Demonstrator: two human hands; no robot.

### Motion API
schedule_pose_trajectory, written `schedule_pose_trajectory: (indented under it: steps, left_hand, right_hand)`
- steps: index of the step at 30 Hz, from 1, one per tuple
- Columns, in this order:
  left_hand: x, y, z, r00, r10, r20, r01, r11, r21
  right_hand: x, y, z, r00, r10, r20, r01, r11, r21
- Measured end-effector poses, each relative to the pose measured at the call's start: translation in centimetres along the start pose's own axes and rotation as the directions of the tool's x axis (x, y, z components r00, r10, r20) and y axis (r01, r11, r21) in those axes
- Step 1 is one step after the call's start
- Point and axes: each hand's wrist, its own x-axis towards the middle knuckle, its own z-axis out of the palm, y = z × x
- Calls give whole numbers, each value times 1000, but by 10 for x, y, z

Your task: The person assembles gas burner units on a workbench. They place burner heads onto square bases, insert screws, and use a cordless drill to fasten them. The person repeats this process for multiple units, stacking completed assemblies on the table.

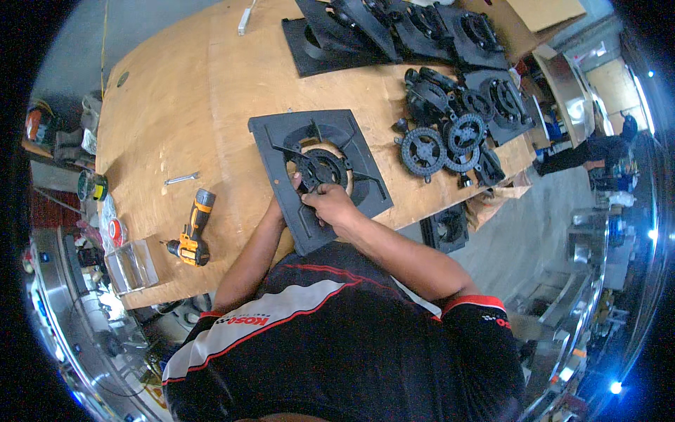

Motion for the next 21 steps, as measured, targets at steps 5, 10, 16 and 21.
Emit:
schedule_pose_trajectory:
  steps: [5, 10, 16, 21]
  left_hand:
    - [7, -10, -26, 999, -36, 9, 35, 998, 60]
    - [3, -3, -24, 999, -50, -8, 51, 994, 94]
    - [-6, 4, -19, 998, -41, -42, 46, 990, 131]
    - [-10, 12, -19, 997, -21, -68, 31, 988, 154]
  right_hand:
    - [0, 2, 10, 1000, -23, 10, 23, 998, -61]
    - [1, -3, 16, 998, 12, 69, -7, 997, -77]
    - [15, 8, 9, 966, -86, 243, 160, 939, -303]
    - [10, 21, -42, 838, -524, 152, 528, 710, -466]
